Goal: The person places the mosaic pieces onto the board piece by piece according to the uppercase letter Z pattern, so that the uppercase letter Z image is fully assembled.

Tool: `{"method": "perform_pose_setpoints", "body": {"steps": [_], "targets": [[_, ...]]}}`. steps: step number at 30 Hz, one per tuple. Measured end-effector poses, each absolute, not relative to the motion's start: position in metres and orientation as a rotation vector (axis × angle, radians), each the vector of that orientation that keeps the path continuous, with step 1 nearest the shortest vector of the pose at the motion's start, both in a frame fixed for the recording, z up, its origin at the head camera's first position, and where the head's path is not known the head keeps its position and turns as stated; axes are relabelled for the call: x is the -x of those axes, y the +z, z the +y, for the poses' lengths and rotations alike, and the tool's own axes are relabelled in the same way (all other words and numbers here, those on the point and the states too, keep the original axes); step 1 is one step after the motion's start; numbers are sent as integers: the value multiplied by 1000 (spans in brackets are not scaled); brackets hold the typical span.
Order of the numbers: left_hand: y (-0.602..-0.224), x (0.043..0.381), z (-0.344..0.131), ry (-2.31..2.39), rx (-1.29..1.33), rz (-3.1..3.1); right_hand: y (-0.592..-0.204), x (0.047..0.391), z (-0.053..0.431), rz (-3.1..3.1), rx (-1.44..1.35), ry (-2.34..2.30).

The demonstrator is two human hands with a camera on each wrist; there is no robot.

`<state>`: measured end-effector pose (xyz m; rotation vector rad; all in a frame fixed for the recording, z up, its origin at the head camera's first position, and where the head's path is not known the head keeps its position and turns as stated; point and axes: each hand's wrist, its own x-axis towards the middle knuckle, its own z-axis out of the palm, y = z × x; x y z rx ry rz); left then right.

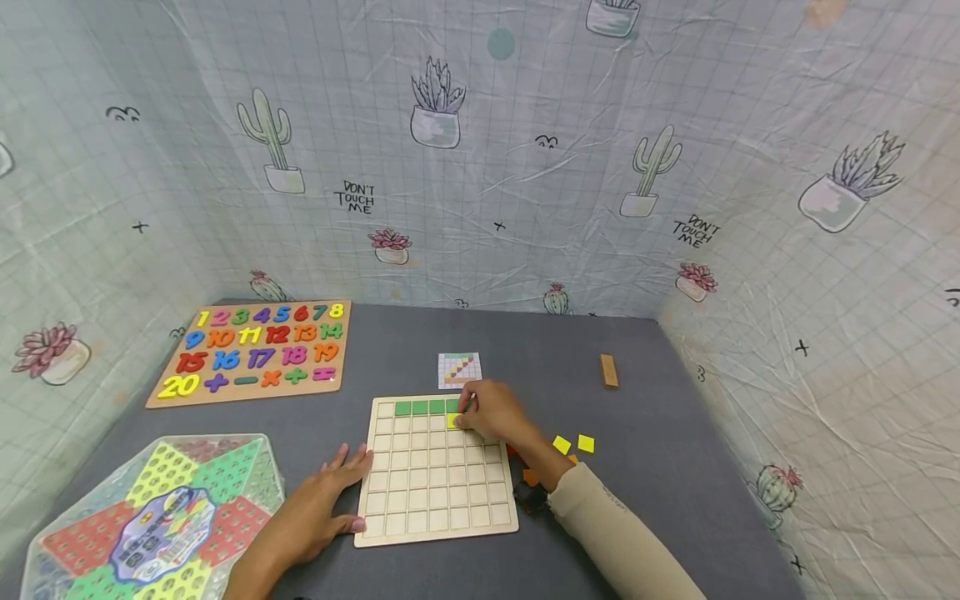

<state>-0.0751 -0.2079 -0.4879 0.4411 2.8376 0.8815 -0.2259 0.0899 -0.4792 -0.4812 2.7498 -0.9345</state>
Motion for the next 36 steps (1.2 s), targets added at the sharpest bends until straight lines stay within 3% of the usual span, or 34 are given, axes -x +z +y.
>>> {"method": "perform_pose_setpoints", "body": {"steps": [17, 36], "targets": [[-489, 75, -209, 883, -427, 2836, -469, 217, 117, 2665, 564, -1098], [-488, 76, -208, 871, -419, 2829, -472, 196, 171, 2690, 545, -839]]}}
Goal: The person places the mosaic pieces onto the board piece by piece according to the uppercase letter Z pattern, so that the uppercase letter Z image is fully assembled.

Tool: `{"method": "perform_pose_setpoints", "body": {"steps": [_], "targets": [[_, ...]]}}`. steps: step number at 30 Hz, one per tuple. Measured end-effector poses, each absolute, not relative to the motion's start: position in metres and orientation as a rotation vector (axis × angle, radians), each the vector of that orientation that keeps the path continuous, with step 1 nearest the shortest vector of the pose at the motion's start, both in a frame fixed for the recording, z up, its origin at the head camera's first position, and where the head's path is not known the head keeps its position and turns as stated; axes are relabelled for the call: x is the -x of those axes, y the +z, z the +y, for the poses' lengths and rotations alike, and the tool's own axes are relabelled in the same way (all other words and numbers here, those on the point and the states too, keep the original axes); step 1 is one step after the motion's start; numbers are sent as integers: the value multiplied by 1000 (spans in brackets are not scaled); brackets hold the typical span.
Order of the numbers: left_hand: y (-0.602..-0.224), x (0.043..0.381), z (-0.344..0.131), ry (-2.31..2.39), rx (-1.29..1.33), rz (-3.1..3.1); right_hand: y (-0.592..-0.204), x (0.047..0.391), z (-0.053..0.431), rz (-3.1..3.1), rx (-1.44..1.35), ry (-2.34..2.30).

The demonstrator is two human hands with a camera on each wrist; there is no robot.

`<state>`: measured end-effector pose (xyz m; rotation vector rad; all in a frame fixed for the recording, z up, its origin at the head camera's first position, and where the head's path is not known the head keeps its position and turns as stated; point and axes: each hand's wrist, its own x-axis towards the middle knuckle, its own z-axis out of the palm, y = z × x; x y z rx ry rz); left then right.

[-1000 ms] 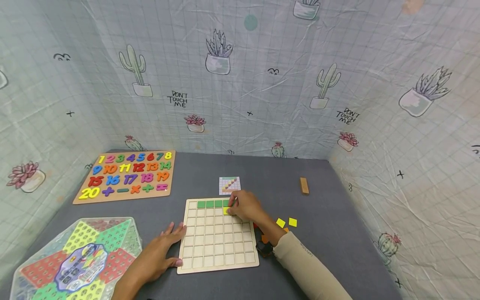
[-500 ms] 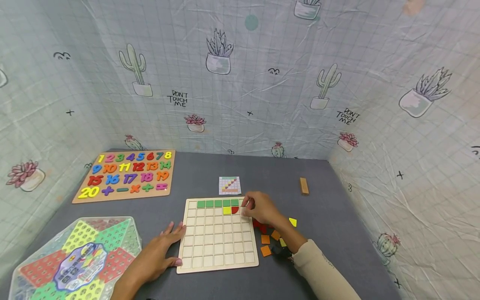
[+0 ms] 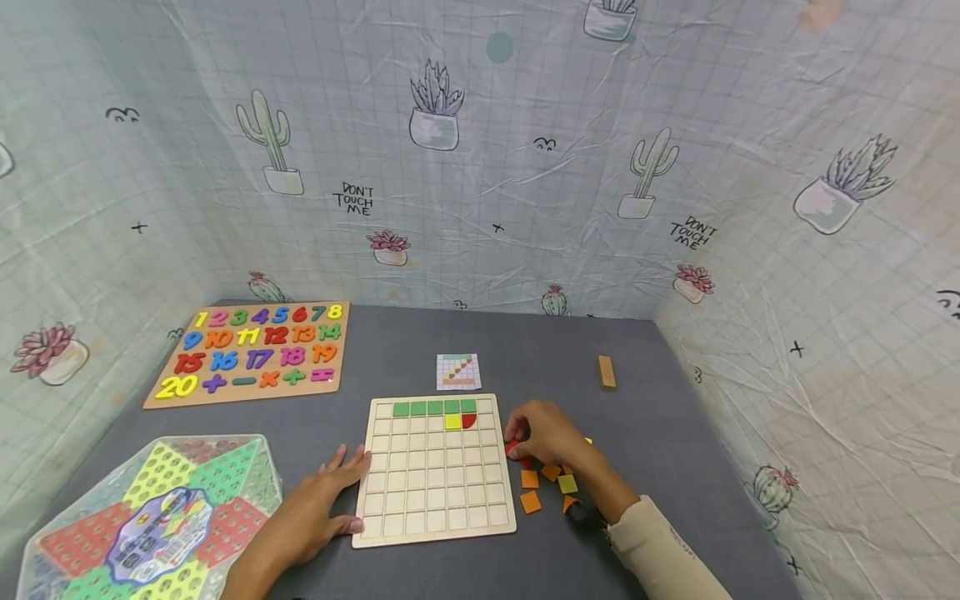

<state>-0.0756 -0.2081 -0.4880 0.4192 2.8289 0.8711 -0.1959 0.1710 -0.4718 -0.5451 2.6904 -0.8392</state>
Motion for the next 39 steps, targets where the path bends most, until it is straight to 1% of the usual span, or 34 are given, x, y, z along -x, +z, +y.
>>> {"method": "perform_pose_setpoints", "body": {"steps": [10, 20, 26, 39], "targets": [[-489, 75, -209, 872, -439, 2844, -465, 197, 176, 2704, 600, -743], [-488, 75, -209, 880, -433, 2836, -458, 194, 170, 2671, 698, -870], [-488, 75, -209, 875, -435, 2837, -463, 196, 155, 2653, 750, -936], [-490, 77, -209, 880, -421, 2825, -475, 202, 106, 2681, 579, -1050]]}}
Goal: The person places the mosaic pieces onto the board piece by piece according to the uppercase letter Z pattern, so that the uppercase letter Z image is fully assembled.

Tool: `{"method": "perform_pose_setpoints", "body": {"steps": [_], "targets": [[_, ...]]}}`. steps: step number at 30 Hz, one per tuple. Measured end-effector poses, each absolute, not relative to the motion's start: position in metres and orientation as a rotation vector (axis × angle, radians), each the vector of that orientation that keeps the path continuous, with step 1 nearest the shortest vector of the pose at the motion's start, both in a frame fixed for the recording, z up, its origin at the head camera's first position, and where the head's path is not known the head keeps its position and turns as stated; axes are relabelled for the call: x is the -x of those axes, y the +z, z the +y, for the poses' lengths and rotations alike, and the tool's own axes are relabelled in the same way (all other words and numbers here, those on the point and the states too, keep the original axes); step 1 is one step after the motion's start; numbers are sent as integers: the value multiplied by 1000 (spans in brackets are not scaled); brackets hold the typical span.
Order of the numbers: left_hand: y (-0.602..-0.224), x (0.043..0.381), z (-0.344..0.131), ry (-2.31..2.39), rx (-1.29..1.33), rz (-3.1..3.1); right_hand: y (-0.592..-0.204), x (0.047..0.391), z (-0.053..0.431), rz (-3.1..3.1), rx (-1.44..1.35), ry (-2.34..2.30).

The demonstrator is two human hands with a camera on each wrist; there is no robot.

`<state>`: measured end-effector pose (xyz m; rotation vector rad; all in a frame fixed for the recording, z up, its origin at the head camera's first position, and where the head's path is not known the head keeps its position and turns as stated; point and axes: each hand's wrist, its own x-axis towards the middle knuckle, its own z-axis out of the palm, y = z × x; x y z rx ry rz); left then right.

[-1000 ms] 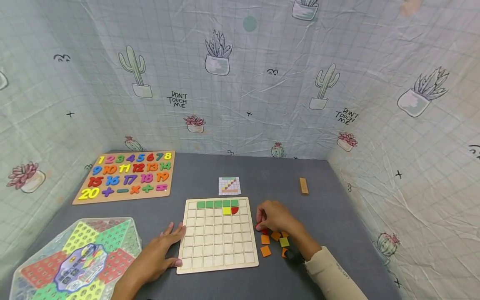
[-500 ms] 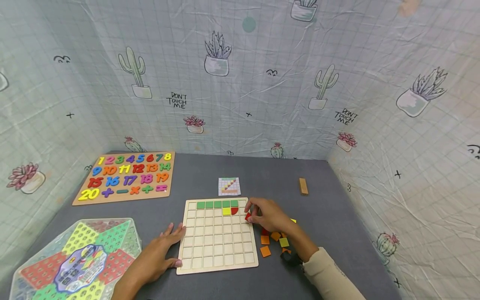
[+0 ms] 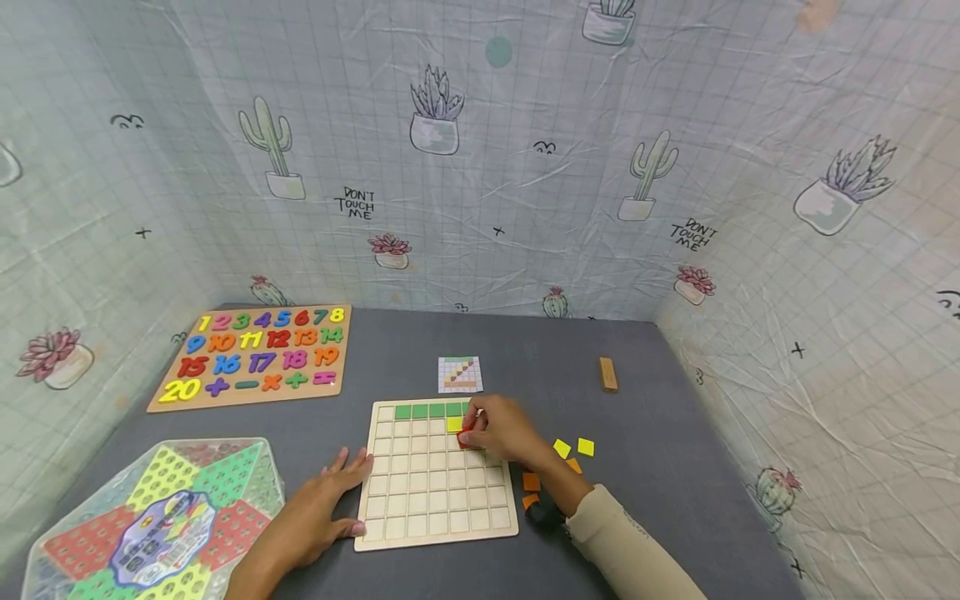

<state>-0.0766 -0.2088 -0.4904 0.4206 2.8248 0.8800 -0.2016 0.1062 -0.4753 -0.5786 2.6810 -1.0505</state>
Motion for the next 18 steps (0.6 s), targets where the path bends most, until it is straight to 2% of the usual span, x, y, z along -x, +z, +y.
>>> {"method": "perform_pose_setpoints", "body": {"steps": [7, 18], "targets": [[-490, 76, -209, 887, -417, 2826, -476, 202, 92, 2761, 489, -933], [-491, 76, -209, 897, -420, 2818, -477, 201, 84, 2766, 499, -904]]}}
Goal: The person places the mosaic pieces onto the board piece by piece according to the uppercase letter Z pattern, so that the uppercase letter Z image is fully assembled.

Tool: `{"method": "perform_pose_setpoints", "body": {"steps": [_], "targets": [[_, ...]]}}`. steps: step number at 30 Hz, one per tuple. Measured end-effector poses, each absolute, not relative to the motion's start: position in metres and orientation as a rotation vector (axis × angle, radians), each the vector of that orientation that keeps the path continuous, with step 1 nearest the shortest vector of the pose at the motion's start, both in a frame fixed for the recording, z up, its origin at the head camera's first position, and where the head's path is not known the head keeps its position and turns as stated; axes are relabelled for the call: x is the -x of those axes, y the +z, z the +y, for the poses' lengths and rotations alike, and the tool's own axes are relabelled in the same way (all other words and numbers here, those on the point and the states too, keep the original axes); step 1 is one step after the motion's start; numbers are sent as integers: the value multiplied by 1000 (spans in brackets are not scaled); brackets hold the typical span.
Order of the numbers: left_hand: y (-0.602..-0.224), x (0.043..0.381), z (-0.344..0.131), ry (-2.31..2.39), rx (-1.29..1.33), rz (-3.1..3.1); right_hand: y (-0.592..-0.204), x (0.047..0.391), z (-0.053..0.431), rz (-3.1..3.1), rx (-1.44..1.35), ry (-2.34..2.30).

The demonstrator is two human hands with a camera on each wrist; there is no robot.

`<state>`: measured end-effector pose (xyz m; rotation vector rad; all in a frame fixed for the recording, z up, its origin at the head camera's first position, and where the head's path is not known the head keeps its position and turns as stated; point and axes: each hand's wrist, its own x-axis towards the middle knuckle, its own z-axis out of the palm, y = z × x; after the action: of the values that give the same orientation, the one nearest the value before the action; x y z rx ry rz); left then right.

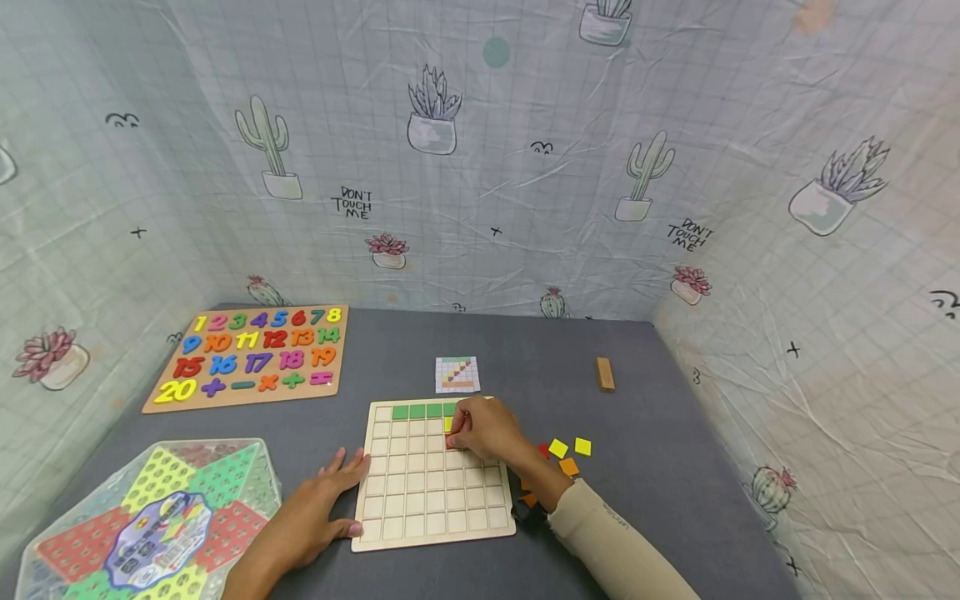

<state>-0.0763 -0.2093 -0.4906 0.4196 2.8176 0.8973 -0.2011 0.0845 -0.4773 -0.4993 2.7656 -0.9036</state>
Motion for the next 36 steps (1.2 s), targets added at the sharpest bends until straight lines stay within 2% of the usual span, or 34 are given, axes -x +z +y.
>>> {"method": "perform_pose_setpoints", "body": {"steps": [9, 19, 36], "targets": [[-492, 76, -209, 888, -414, 2814, -473, 200, 98, 2708, 547, -1028], [-489, 75, -210, 907, -450, 2835, -461, 194, 141, 2715, 490, -1053], [-490, 75, -209, 889, -442, 2827, -465, 177, 217, 2856, 233, -919]]}}
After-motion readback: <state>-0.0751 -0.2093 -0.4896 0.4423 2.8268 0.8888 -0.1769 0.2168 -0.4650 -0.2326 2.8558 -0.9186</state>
